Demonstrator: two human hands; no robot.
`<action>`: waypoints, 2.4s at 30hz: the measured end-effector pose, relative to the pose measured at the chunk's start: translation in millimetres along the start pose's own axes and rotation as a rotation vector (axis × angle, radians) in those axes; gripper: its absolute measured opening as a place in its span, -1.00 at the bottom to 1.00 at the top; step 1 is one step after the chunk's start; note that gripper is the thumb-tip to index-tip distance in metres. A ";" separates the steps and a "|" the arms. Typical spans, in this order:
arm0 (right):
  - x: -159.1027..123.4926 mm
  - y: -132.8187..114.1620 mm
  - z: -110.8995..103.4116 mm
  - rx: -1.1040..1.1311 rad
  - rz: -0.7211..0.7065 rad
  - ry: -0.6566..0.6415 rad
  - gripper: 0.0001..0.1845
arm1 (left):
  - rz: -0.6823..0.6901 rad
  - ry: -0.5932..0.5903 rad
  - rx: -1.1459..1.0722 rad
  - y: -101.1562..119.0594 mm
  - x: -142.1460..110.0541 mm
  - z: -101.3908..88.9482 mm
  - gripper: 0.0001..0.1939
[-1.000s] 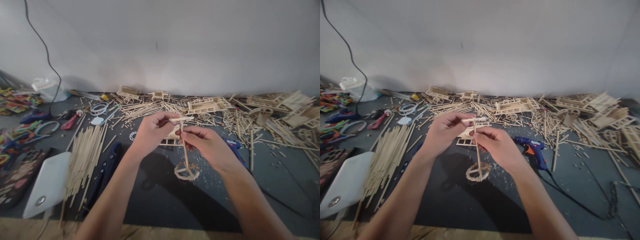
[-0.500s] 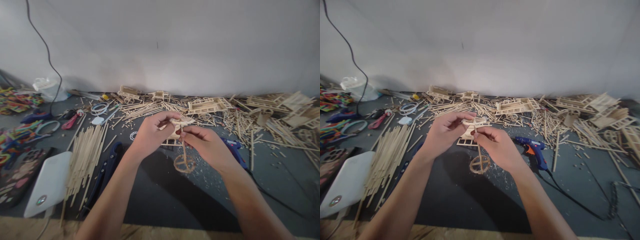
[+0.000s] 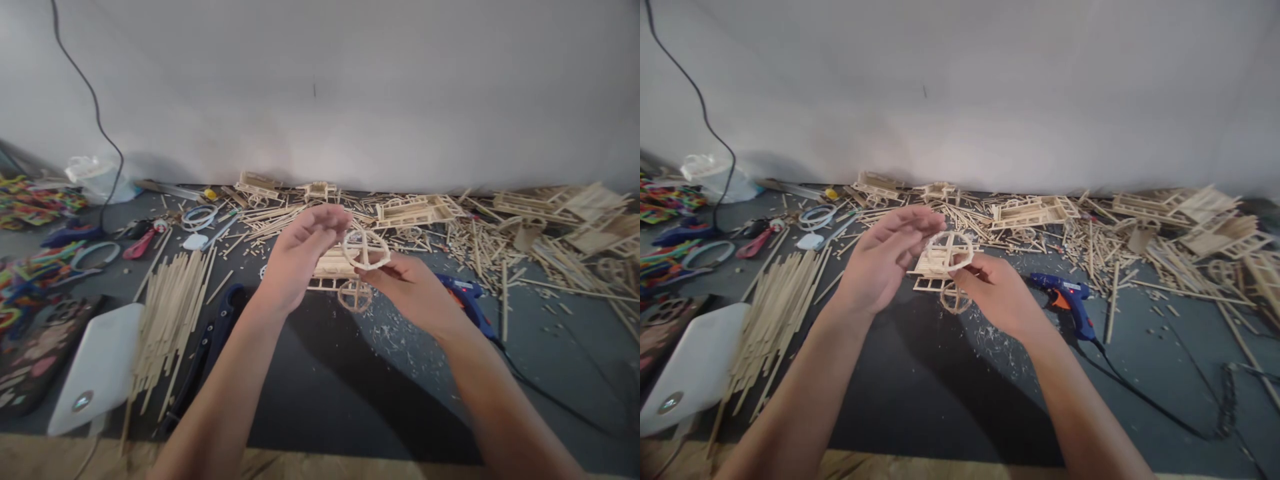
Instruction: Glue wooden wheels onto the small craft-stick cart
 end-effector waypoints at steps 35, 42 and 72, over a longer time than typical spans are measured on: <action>2.3 30.1 32.5 0.051 0.104 -0.398 -0.84 | -0.371 -0.577 0.156 -29.5 -18.5 19.7 -0.61; 1.8 26.5 31.8 0.025 0.119 -0.403 -0.89 | -0.364 -0.584 0.242 -32.7 -17.9 20.7 -0.64; 3.9 11.5 27.7 0.306 0.003 0.008 -0.74 | -0.257 -0.584 0.506 -27.3 -15.8 20.8 -0.84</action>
Point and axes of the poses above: each hand's wrist, its own x-axis towards the middle knuckle, its own z-axis out of the palm, y = z × x, the point moved 7 cm from there along x, towards the middle knuckle, and after that the axes turned 1 degree about x, right-handed, at the moved point
